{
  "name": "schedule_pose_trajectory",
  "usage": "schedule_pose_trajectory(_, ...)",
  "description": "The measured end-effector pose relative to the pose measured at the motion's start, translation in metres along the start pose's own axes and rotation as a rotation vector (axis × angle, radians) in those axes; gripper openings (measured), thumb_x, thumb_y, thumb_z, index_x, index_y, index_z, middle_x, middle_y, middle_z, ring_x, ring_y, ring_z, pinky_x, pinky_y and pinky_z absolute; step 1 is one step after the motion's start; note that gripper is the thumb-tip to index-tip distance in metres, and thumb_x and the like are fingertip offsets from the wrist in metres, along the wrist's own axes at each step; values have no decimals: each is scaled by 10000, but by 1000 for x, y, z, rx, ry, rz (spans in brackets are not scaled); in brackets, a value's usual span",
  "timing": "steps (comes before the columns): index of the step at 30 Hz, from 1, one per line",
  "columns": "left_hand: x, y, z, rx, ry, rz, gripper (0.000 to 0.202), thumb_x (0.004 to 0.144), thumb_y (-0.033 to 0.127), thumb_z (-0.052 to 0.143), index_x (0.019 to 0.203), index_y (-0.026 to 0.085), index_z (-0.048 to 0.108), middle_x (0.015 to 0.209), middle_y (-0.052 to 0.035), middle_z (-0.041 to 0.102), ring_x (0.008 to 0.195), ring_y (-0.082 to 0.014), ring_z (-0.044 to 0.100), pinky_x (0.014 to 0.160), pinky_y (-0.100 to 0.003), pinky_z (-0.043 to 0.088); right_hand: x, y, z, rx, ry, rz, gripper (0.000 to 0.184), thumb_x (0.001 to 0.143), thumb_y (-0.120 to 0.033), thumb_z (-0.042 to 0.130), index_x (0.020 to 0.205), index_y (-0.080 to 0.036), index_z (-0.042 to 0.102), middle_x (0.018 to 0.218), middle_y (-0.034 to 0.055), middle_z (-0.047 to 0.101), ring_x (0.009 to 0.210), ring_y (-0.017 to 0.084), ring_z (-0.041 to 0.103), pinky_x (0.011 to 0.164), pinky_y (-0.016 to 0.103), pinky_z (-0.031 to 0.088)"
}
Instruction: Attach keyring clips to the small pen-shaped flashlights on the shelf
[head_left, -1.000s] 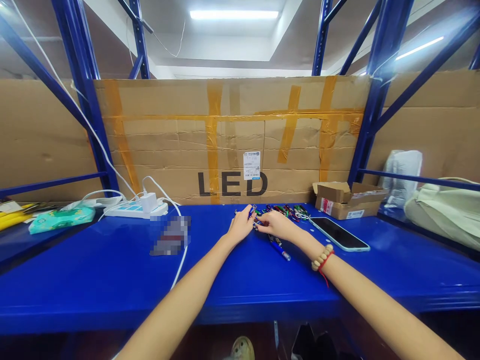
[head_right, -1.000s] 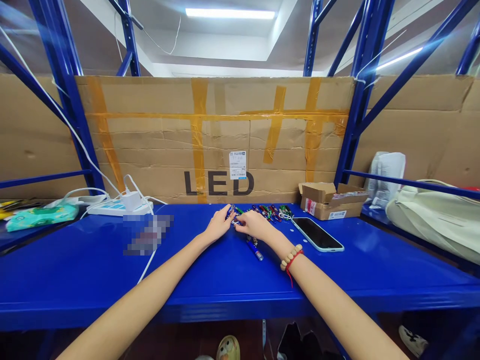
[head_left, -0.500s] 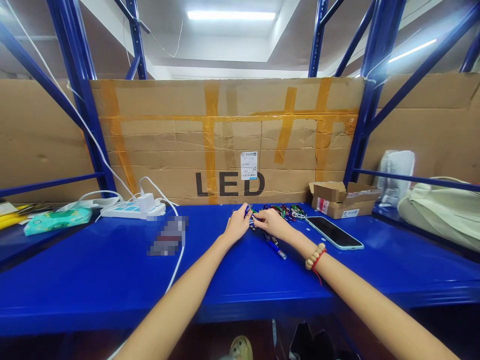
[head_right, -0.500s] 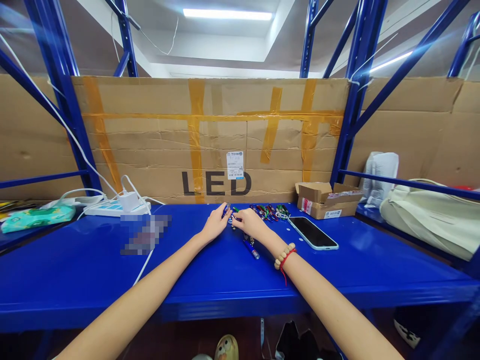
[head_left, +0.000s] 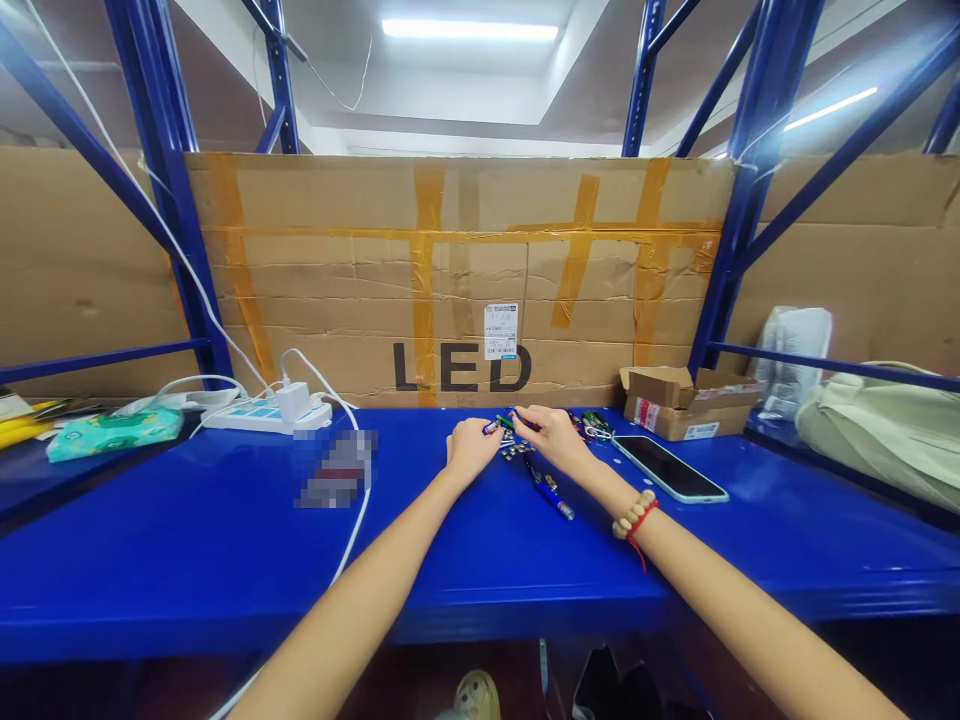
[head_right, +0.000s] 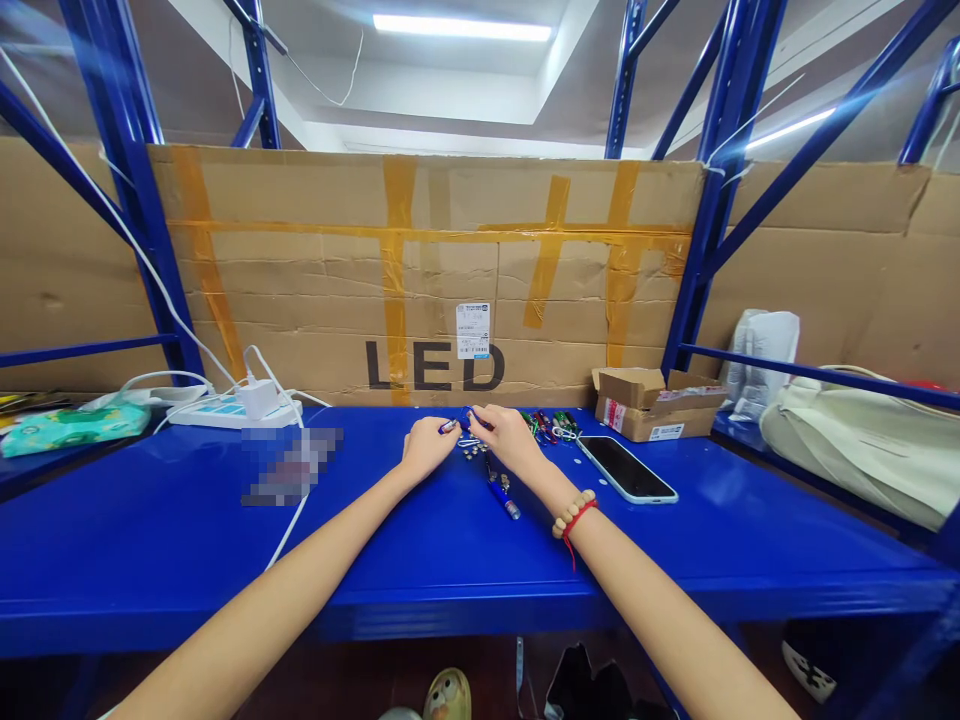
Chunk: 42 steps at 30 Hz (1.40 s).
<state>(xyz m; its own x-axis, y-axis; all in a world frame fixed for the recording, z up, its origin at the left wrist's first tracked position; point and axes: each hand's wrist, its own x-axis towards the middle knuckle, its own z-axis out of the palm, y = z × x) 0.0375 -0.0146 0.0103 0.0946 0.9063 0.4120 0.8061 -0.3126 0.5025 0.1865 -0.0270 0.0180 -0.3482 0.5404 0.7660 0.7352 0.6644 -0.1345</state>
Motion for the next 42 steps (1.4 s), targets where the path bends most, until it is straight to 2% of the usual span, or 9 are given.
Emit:
schedule_pose_trajectory(3, 0, 1, 2, 42, -46, 12, 302, 743, 367, 398, 615, 216, 626, 748, -52, 669, 756, -195, 597, 536, -236, 315, 0, -5, 6, 32, 18, -40, 276, 856, -273, 397, 758, -134, 615, 585, 19, 515, 533, 105, 436, 543, 219, 323)
schedule_pose_trajectory(7, -1, 2, 3, 72, -39, 0, 323, 750, 373, 387, 685, 226, 667, 830, -75, 681, 817, -224, 610, 560, -248, 355, 0, -5, 11, 45, -15, -62, 282, 860, -283, 395, 752, -142, 614, 589, 27, 538, 534, 109, 453, 553, 222, 342)
schedule_pose_trajectory(21, 1, -3, 2, 73, -23, -138, 252, 753, 322, 436, 761, 242, 675, 881, -76, 680, 870, -252, 610, 623, -288, 418, -1, 1, 17, 122, -125, 49, 299, 813, -291, 455, 615, -132, 613, 499, 6, 517, 476, 89, 394, 487, 212, 290)
schedule_pose_trajectory(24, 2, -5, -2, 137, -19, -103, 240, 755, 306, 443, 772, 242, 674, 875, -74, 680, 868, -243, 612, 639, -283, 420, -2, 1, 15, 189, -190, 91, 289, 807, -330, 467, 725, -132, 661, 519, 3, 541, 479, 94, 408, 481, 210, 308)
schedule_pose_trajectory(26, 2, -5, -5, 213, -16, -27, 236, 754, 286, 442, 774, 234, 671, 876, -78, 679, 864, -237, 613, 658, -283, 423, -2, 0, 13, 261, -228, 127, 300, 799, -345, 478, 892, -129, 663, 549, -3, 557, 487, 96, 429, 489, 210, 335)
schedule_pose_trajectory(29, 1, -4, -7, 288, -51, 91, 244, 757, 304, 438, 797, 220, 663, 890, -88, 675, 868, -239, 611, 679, -290, 430, -3, -2, 13, 419, -271, 189, 442, 769, -327, 518, 1152, -109, 547, 626, -4, 581, 526, 99, 485, 535, 222, 392)
schedule_pose_trajectory(32, 0, -2, -5, 297, -112, 132, 264, 758, 342, 440, 840, 212, 654, 913, -94, 671, 880, -242, 608, 694, -294, 433, -3, -3, 14, 548, -320, 225, 476, 767, -345, 523, 1179, -108, 522, 643, -2, 583, 525, 97, 507, 540, 230, 417)
schedule_pose_trajectory(38, 3, -6, -2, 281, -57, 98, 216, 757, 293, 417, 850, 225, 600, 893, -57, 669, 864, -227, 607, 677, -287, 425, -1, 4, 15, 607, -193, 348, 357, 753, -379, 527, 967, -112, 630, 604, 9, 593, 493, 90, 498, 511, 221, 427)
schedule_pose_trajectory(42, 5, -12, -4, 277, -31, 27, 187, 764, 290, 403, 798, 212, 570, 834, -50, 664, 834, -226, 605, 686, -298, 418, 0, 18, 10, 515, 6, 431, 339, 764, -363, 506, 957, -112, 627, 652, 38, 622, 538, 107, 530, 538, 225, 440)
